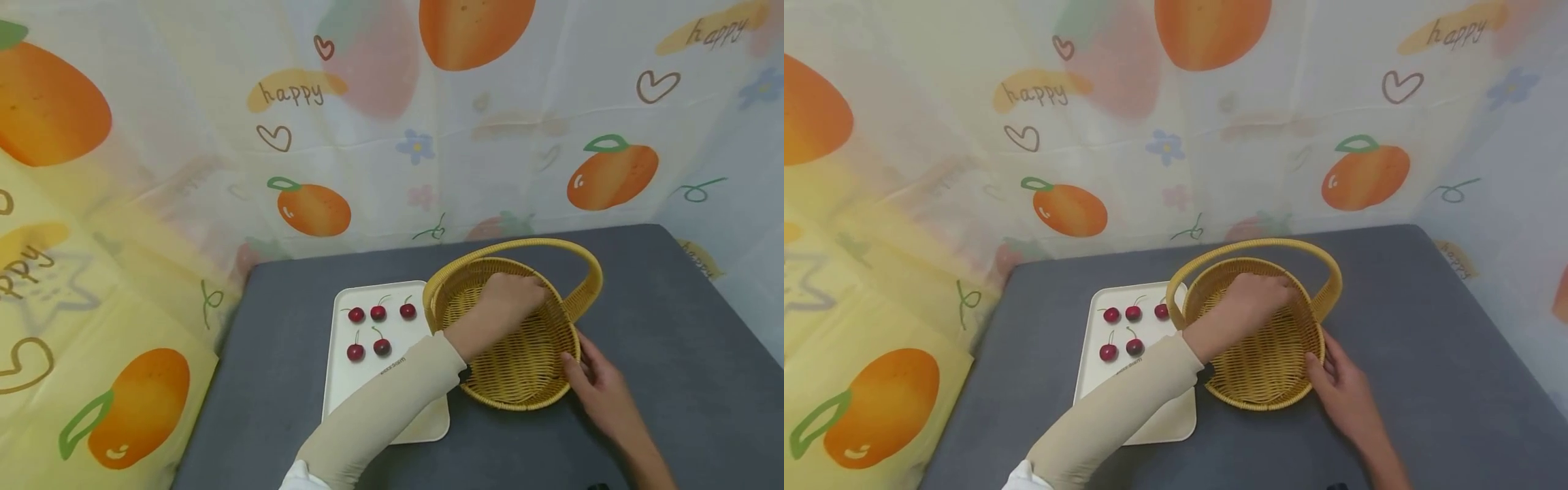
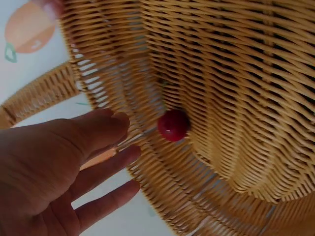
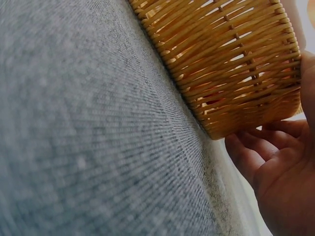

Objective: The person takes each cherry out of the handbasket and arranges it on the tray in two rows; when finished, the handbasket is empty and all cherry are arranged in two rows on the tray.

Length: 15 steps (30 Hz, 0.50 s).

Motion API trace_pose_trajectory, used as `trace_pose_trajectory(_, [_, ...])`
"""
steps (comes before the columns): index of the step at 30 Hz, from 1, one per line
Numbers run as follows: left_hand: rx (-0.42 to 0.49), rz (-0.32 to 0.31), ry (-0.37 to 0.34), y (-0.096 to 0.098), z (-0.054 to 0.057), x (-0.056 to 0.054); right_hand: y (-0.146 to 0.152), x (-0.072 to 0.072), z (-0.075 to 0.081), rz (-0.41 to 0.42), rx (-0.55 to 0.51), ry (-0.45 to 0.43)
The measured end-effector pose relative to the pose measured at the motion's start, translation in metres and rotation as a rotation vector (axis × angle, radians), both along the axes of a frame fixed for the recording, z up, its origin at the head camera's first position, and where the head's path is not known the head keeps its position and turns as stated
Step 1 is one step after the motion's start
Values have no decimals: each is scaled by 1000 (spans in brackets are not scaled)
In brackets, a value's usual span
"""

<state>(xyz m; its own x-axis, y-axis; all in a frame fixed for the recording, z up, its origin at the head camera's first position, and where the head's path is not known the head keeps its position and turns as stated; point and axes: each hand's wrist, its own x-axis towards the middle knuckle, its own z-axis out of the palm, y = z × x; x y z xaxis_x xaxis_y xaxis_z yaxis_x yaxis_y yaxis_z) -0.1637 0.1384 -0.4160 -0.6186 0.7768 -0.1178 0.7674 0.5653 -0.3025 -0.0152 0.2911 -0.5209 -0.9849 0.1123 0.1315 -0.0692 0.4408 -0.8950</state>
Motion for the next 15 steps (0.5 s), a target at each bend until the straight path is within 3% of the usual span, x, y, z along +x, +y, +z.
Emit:
trace_pose_trajectory(4, [-10,35,38,1,-9,-10,0,-1,1,0,4,-14])
trace_pose_trajectory(8, [20,11,76,0,-14,-16,0,-1,1,4,2,-15])
trace_pose_trajectory(15, [6,-32,38,3,-18,-22,-1,-1,-1,3,-17,-20])
